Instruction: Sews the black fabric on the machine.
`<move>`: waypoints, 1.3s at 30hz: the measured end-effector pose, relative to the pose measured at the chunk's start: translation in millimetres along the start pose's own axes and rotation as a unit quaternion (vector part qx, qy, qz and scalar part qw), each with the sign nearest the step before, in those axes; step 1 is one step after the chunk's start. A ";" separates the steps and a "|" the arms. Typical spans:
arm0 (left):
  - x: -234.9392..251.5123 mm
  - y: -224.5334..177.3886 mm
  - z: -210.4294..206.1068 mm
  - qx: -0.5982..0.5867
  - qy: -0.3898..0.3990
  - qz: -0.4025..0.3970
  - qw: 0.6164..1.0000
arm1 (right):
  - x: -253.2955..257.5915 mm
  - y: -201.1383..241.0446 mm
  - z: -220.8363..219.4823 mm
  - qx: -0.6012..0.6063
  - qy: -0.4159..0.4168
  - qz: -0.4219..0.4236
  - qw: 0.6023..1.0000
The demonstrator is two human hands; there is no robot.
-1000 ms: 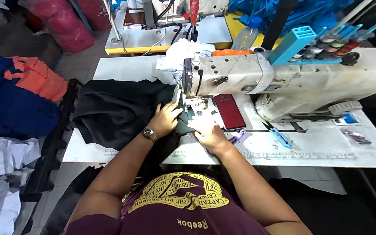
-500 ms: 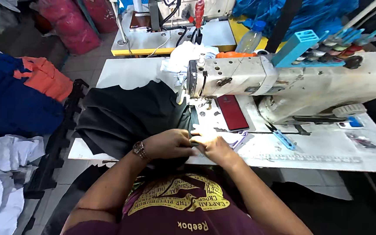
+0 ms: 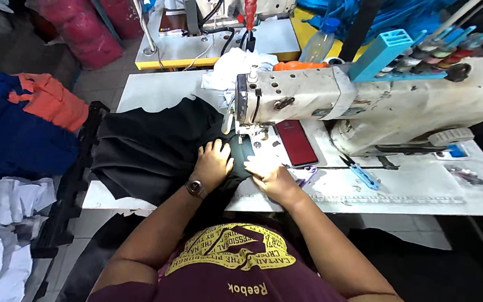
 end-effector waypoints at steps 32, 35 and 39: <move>-39.8 -21.7 -8.4 -0.059 0.023 -0.043 0.997 | -27.8 2.6 1.8 0.005 0.005 0.007 1.000; -25.9 -12.6 -8.4 -0.060 -0.010 -0.054 0.997 | -10.9 -2.8 0.6 -0.003 0.001 0.000 1.000; -0.8 -0.5 -7.9 -0.067 -0.021 -0.057 0.996 | 8.9 -19.5 -3.4 0.019 -0.002 -0.051 0.999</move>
Point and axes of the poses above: each hand's wrist, its own x-axis towards the middle knuckle, its own z-axis out of the back of the hand, y = z × x, the point moved 10 cm from there along x, towards the middle knuckle, and after that the axes turned 4 degrees about -x, right-handed, at the moved point
